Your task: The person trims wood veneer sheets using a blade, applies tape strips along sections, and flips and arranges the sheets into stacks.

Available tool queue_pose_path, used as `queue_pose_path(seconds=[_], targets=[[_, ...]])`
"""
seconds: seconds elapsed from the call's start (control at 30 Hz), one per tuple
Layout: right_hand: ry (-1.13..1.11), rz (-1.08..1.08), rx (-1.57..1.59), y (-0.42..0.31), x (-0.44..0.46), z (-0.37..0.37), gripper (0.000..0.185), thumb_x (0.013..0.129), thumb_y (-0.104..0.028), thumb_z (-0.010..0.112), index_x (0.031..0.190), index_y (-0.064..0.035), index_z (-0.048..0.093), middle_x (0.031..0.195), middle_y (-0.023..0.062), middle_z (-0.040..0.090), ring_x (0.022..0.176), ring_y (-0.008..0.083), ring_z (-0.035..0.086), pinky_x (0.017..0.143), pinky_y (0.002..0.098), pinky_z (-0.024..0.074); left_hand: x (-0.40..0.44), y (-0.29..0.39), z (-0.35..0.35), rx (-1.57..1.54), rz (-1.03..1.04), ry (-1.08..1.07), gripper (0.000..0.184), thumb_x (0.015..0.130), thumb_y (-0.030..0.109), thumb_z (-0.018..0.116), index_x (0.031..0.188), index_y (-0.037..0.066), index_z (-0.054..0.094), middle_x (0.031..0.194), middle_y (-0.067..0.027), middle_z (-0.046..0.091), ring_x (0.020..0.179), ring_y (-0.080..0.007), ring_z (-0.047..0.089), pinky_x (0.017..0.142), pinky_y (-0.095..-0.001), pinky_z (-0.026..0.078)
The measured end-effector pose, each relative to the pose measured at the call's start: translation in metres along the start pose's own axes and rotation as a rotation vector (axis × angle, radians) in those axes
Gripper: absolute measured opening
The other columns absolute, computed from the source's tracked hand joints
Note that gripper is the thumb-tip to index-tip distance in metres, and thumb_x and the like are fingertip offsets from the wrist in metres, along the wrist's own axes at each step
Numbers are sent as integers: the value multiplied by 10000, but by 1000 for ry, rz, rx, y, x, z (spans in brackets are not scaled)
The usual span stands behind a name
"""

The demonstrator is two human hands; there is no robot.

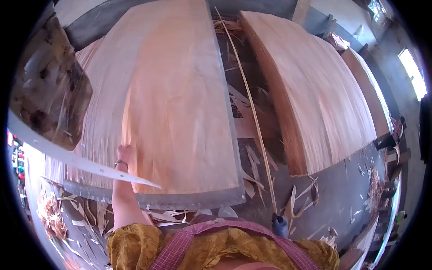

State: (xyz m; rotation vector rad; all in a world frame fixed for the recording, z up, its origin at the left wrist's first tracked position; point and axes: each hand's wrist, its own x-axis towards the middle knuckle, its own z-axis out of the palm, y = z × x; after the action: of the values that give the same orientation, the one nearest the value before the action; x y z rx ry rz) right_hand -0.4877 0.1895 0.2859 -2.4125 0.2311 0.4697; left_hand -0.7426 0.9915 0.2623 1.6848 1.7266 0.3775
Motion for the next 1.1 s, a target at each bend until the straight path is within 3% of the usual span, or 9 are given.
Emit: queue_pose_path(seconds=[0.07, 0.2, 0.3, 0.37, 0.47, 0.63, 0.73, 0.97, 1.1], targets=[[-75, 80, 213, -40, 3, 18, 443, 813, -396, 685, 635, -15, 544, 517, 55, 473, 516, 108, 443, 491, 335, 358, -52, 69, -17, -10, 40, -12, 312, 770, 213, 632, 915, -64, 632, 752, -99, 647, 630, -185, 615, 543, -341, 492], [-4, -198, -139, -113, 22, 60, 368, 800, -378, 685, 884, -23, 641, 718, 170, 628, 647, 263, 612, 615, 377, 462, 34, -18, 33, -244, 7, 14, 472, 762, 314, 648, 1024, -75, 589, 880, -146, 653, 755, -226, 635, 650, -347, 496], [-56, -441, 18, -155, 48, 106, 360, 775, -199, 712, 1062, -3, 621, 868, 147, 676, 761, 195, 626, 713, 343, 486, -1, 4, 18, -305, -114, -45, 591, 734, 382, 678, 1094, -69, 549, 974, -176, 635, 860, -250, 625, 775, -356, 479], [-62, -471, 102, -207, 47, 123, 292, 775, -191, 712, 980, 2, 632, 845, 154, 671, 758, 251, 630, 710, 350, 486, -72, 68, -15, -89, -171, 2, 649, 728, 420, 693, 1108, -83, 539, 985, -186, 635, 868, -257, 626, 782, -354, 479], [-229, -323, -8, -259, 45, 135, 626, 713, -498, 734, 1069, -9, 574, 976, 185, 653, 920, 336, 626, 789, 402, 472, -54, 33, -11, 155, -91, 76, 656, 728, 431, 709, 1105, -80, 544, 972, -168, 640, 840, -224, 627, 728, -343, 494], [-248, -353, -145, -287, 22, 140, 750, 700, -586, 702, 1146, -14, 511, 1070, 187, 631, 993, 353, 604, 841, 429, 456, -75, 23, -19, -140, -125, -145, 569, 756, 321, 727, 1120, -78, 548, 944, -128, 642, 811, -178, 621, 680, -312, 498], [-103, -460, -155, -266, 22, 160, 693, 680, -565, 734, 1086, -45, 523, 965, 179, 643, 932, 348, 616, 772, 437, 458, -62, -5, -5, -46, -81, -57, 453, 789, 265, 694, 1081, -59, 569, 881, -98, 631, 715, -151, 606, 580, -305, 490], [-232, -353, -188, -272, 30, 165, 531, 749, -509, 680, 1021, -64, 580, 933, 181, 649, 907, 372, 613, 766, 452, 458, -68, -4, -3, -22, -12, -49, 551, 723, 215, 752, 1104, -122, 538, 951, -171, 644, 830, -235, 627, 705, -322, 515], [-176, -395, -171, -262, 29, 171, 444, 787, -482, 633, 989, -87, 598, 936, 181, 653, 902, 374, 618, 772, 466, 466, -92, 6, -3, -349, -3, 38, 472, 717, 123, 738, 1097, -74, 540, 880, -134, 625, 786, -209, 621, 651, -309, 523]])
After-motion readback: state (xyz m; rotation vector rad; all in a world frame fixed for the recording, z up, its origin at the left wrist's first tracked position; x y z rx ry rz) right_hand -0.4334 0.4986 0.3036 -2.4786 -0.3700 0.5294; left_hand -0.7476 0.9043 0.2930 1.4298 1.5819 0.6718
